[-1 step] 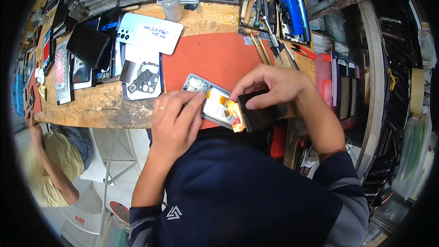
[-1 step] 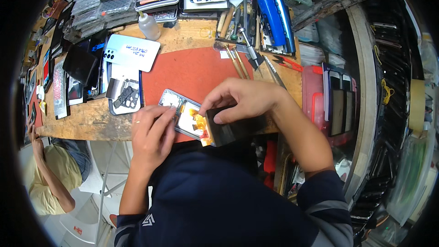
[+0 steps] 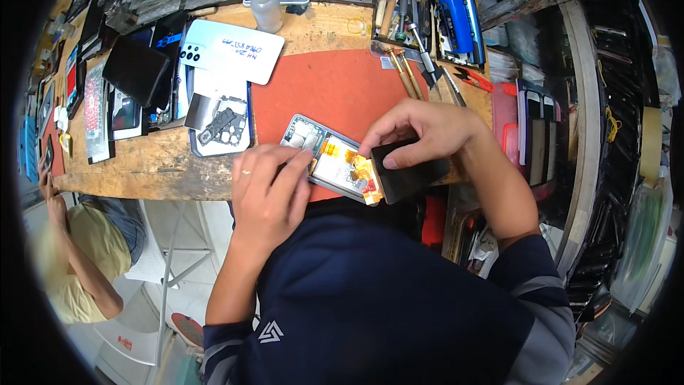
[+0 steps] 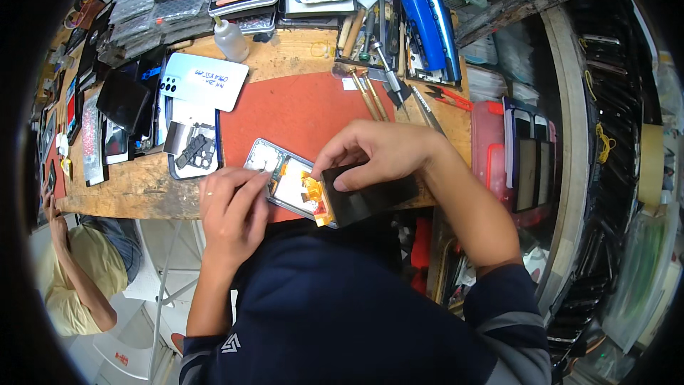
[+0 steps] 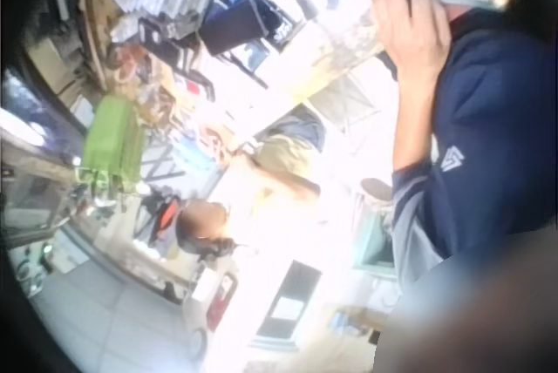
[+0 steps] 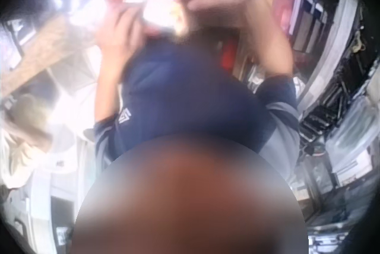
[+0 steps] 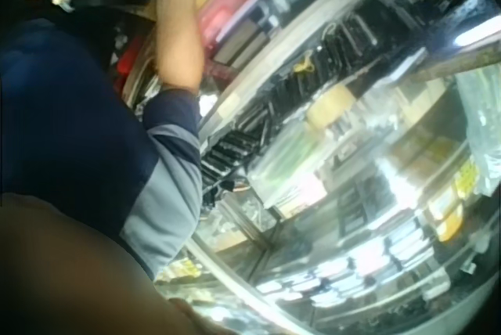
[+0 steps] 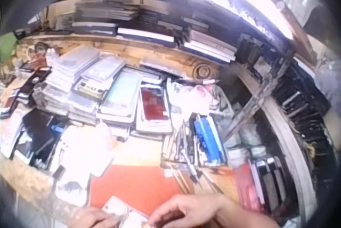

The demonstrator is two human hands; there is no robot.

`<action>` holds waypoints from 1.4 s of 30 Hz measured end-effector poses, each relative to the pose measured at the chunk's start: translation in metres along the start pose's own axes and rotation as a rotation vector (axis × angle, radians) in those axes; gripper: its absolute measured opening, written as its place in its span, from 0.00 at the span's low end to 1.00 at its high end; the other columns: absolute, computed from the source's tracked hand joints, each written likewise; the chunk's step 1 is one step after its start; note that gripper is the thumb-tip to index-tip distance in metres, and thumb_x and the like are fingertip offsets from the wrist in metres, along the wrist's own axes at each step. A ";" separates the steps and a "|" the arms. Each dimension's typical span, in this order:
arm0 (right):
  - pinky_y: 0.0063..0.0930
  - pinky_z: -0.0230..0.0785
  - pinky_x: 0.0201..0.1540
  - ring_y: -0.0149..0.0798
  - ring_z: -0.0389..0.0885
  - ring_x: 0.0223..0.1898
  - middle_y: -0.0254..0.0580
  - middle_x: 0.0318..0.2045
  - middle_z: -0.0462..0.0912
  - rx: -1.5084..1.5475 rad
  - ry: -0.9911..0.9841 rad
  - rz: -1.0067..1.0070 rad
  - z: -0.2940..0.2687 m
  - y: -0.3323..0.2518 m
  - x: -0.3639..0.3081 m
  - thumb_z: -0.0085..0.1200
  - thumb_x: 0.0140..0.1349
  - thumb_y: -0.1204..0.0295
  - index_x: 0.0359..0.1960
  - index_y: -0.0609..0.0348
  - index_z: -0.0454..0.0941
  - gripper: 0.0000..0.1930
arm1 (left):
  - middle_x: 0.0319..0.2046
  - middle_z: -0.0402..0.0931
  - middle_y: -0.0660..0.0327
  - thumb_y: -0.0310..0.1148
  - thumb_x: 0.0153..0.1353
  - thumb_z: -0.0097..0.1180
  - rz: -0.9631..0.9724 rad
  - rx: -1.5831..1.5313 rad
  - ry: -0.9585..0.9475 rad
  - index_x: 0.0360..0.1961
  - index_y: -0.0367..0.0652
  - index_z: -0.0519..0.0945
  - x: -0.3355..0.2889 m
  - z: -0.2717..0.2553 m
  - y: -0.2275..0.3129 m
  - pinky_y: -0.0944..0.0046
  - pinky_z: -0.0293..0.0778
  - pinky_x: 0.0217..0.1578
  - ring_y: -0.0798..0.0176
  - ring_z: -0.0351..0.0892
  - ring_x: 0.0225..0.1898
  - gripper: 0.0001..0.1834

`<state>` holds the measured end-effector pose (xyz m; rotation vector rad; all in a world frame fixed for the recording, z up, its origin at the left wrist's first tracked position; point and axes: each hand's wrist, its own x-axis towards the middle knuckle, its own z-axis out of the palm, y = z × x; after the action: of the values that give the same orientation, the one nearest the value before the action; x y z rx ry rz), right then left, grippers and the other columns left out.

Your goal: The person handles a disassembled smartphone, removes a protective film from a flexible ribbon cable, and places the cable onto the phone's internal frame. The person then picks up a black phone back cover and positions it over the device.

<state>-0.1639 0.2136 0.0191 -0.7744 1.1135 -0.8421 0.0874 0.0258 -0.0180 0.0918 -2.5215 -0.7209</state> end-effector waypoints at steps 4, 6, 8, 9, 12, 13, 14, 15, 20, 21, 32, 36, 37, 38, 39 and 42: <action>0.29 0.75 0.68 0.31 0.86 0.58 0.44 0.55 0.90 -0.045 -0.004 0.025 -0.010 0.002 0.006 0.63 0.71 0.82 0.63 0.71 0.82 0.19 | 0.44 0.85 0.61 0.25 0.55 0.67 -0.018 0.093 0.006 0.49 0.44 0.90 -0.007 -0.002 -0.003 0.48 0.68 0.59 0.52 0.81 0.50 0.18; 0.28 0.76 0.66 0.30 0.86 0.58 0.45 0.56 0.90 -0.015 -0.017 0.008 -0.012 0.003 0.009 0.63 0.69 0.82 0.64 0.71 0.82 0.21 | 0.45 0.85 0.64 0.28 0.56 0.68 -0.001 0.143 -0.020 0.51 0.47 0.90 -0.009 -0.002 -0.001 0.47 0.64 0.64 0.54 0.80 0.54 0.19; 0.27 0.76 0.65 0.30 0.86 0.58 0.46 0.57 0.89 -0.010 -0.015 0.010 -0.012 0.003 0.009 0.63 0.69 0.82 0.64 0.72 0.81 0.22 | 0.47 0.86 0.66 0.31 0.58 0.68 0.017 0.199 -0.072 0.54 0.50 0.90 -0.009 0.000 0.001 0.46 0.59 0.68 0.55 0.78 0.57 0.20; 0.27 0.76 0.65 0.30 0.86 0.58 0.46 0.57 0.89 -0.015 -0.011 0.010 -0.012 0.002 0.009 0.63 0.69 0.82 0.64 0.72 0.81 0.22 | 0.48 0.86 0.67 0.33 0.60 0.67 0.018 0.224 -0.099 0.55 0.51 0.90 -0.009 0.001 0.001 0.45 0.56 0.70 0.55 0.77 0.58 0.21; 0.27 0.76 0.65 0.30 0.86 0.58 0.46 0.56 0.89 -0.006 0.012 0.019 -0.010 0.001 0.008 0.63 0.69 0.82 0.64 0.72 0.81 0.22 | 0.50 0.86 0.69 0.38 0.63 0.67 0.047 0.298 -0.134 0.59 0.53 0.90 -0.008 0.003 0.001 0.44 0.51 0.73 0.57 0.76 0.60 0.22; 0.27 0.76 0.65 0.31 0.86 0.58 0.46 0.56 0.89 0.005 0.016 0.022 -0.009 0.001 0.008 0.63 0.69 0.82 0.64 0.72 0.81 0.22 | 0.50 0.86 0.69 0.39 0.64 0.66 0.063 0.316 -0.135 0.60 0.53 0.90 -0.008 0.004 0.001 0.44 0.50 0.73 0.57 0.76 0.61 0.22; 0.27 0.77 0.65 0.30 0.86 0.57 0.45 0.55 0.89 0.010 0.024 0.018 -0.008 0.002 0.008 0.63 0.69 0.82 0.64 0.71 0.82 0.21 | 0.50 0.85 0.69 0.40 0.64 0.66 0.076 0.337 -0.139 0.60 0.53 0.90 -0.009 0.006 0.000 0.44 0.50 0.74 0.57 0.75 0.61 0.22; 0.27 0.77 0.65 0.30 0.86 0.56 0.44 0.54 0.90 0.019 0.027 0.012 -0.007 0.003 0.007 0.64 0.70 0.81 0.63 0.71 0.82 0.20 | 0.51 0.85 0.68 0.41 0.65 0.65 0.082 0.362 -0.145 0.60 0.53 0.90 -0.009 0.007 0.000 0.44 0.49 0.74 0.58 0.75 0.61 0.22; 0.28 0.77 0.65 0.30 0.86 0.55 0.43 0.52 0.90 -0.003 0.035 -0.027 -0.003 0.011 0.006 0.65 0.70 0.80 0.62 0.70 0.83 0.20 | 0.51 0.83 0.67 0.43 0.67 0.64 0.088 0.347 -0.146 0.61 0.53 0.90 -0.011 0.010 -0.003 0.43 0.48 0.75 0.58 0.75 0.62 0.22; 0.28 0.77 0.65 0.30 0.86 0.55 0.43 0.52 0.90 0.000 0.038 -0.028 -0.003 0.012 0.006 0.65 0.69 0.80 0.62 0.70 0.83 0.20 | 0.51 0.82 0.67 0.43 0.67 0.64 0.078 0.331 -0.147 0.61 0.53 0.90 -0.011 0.010 -0.004 0.43 0.47 0.75 0.58 0.75 0.63 0.22; 0.28 0.77 0.65 0.29 0.85 0.56 0.41 0.53 0.89 0.018 0.089 -0.026 0.001 0.016 0.003 0.65 0.69 0.80 0.62 0.69 0.83 0.20 | 0.57 0.83 0.64 0.39 0.66 0.61 0.096 0.357 -0.200 0.61 0.50 0.88 0.000 0.008 0.000 0.39 0.44 0.78 0.53 0.73 0.72 0.23; 0.28 0.77 0.65 0.29 0.85 0.56 0.41 0.54 0.89 0.044 0.130 -0.026 0.007 0.020 0.000 0.64 0.69 0.80 0.63 0.69 0.82 0.20 | 0.56 0.83 0.63 0.38 0.64 0.59 0.085 0.306 -0.240 0.64 0.48 0.86 0.003 0.005 -0.004 0.38 0.44 0.79 0.53 0.73 0.72 0.26; 0.28 0.77 0.65 0.30 0.85 0.56 0.42 0.54 0.88 0.048 0.136 -0.027 0.008 0.021 -0.001 0.64 0.70 0.80 0.63 0.69 0.82 0.20 | 0.56 0.82 0.62 0.38 0.64 0.59 0.088 0.311 -0.252 0.65 0.47 0.86 0.004 0.005 -0.004 0.37 0.44 0.79 0.52 0.73 0.72 0.27; 0.28 0.77 0.65 0.30 0.85 0.57 0.42 0.54 0.88 0.048 0.149 -0.048 0.010 0.022 -0.001 0.64 0.70 0.80 0.63 0.69 0.82 0.20 | 0.56 0.82 0.62 0.38 0.64 0.59 0.090 0.314 -0.266 0.66 0.47 0.85 0.005 0.005 -0.004 0.37 0.44 0.79 0.52 0.74 0.72 0.28; 0.28 0.77 0.65 0.30 0.85 0.57 0.42 0.55 0.88 0.048 0.163 -0.067 0.011 0.022 -0.002 0.64 0.70 0.80 0.63 0.69 0.82 0.20 | 0.55 0.82 0.62 0.38 0.64 0.59 0.084 0.324 -0.293 0.66 0.46 0.84 0.005 0.005 -0.003 0.37 0.44 0.80 0.51 0.74 0.72 0.29; 0.28 0.77 0.65 0.30 0.85 0.57 0.43 0.55 0.88 0.085 0.179 -0.058 0.016 0.023 -0.004 0.64 0.70 0.81 0.63 0.70 0.82 0.20 | 0.55 0.81 0.60 0.38 0.64 0.59 0.118 0.332 -0.326 0.67 0.45 0.84 0.008 0.002 0.001 0.35 0.44 0.80 0.50 0.72 0.74 0.29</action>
<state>-0.1455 0.2295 0.0046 -0.6724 1.2098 -1.0167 0.0791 0.0258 -0.0156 -0.0660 -2.9095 -0.2819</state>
